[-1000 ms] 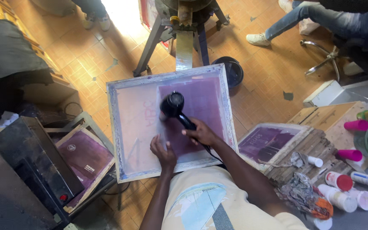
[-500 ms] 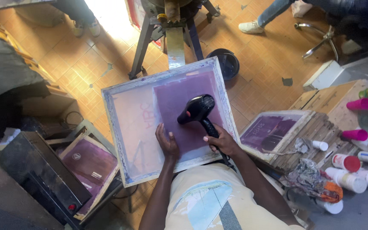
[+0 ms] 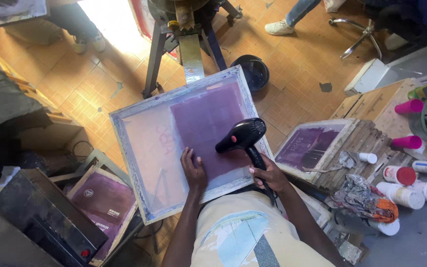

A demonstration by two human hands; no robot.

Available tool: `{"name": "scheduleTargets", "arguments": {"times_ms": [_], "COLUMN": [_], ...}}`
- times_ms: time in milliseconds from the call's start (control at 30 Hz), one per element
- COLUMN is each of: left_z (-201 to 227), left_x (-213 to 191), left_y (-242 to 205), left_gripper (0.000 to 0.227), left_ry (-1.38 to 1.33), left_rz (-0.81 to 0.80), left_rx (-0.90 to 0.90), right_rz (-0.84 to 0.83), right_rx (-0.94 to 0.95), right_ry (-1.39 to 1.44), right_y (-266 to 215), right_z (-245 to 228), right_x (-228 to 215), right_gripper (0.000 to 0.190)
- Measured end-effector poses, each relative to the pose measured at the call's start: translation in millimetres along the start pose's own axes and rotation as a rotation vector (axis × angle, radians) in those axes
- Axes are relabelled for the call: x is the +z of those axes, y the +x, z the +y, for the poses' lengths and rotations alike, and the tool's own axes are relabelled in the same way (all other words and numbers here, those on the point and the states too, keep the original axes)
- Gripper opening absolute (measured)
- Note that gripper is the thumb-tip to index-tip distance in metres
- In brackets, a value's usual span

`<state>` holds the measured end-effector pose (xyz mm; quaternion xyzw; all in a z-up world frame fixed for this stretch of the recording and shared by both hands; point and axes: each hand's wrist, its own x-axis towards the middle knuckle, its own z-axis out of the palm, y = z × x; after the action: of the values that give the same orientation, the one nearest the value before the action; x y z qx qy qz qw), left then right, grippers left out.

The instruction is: The person uses a hairdryer to dry a purple ink layer on a screen printing frame. They move the hairdryer back and forth across the surface of the frame to ensure even drying.

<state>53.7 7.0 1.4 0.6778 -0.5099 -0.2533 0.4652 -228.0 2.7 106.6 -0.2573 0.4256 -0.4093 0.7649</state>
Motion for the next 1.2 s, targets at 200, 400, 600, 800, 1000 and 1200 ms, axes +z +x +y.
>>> {"name": "scheduleTargets", "arguments": {"times_ms": [200,400,600,800,1000,1200], "left_z": [4.6,-1.2,2.0,3.6,24.2,27.2], "left_x": [-3.5,3.2,4.6,0.0,-6.9,1.4], "left_y": [7.9,9.8,-1.6,-5.7,-15.8,-40.6], "left_gripper": [0.031,0.045,0.064,0.073,0.077,0.077], "left_ry": [0.059,0.289,0.51,0.56,0.548,0.622], "left_rz": [-0.085,-0.219,-0.243,-0.354,-0.429,-0.475], "left_rx": [0.034,0.039,0.192,0.177,0.057,-0.058], "right_rz": [0.089,0.188,0.305,0.325,0.336,0.247], "right_rx": [-0.068,-0.073,-0.141,-0.13,-0.057,-0.116], "right_ry": [-0.04,-0.126,-0.238,-0.299,-0.392,-0.415], "right_y": [-24.3,-50.1,-62.0,-67.6,-71.2,-30.4], "right_z": [1.6,-2.4,-35.2,-27.1,-45.6,-19.6], "right_x": [-23.0,-51.0,-25.6,-22.1,6.7,-17.5], "right_gripper": [0.022,0.02,0.016,0.017,0.024,0.02]}}
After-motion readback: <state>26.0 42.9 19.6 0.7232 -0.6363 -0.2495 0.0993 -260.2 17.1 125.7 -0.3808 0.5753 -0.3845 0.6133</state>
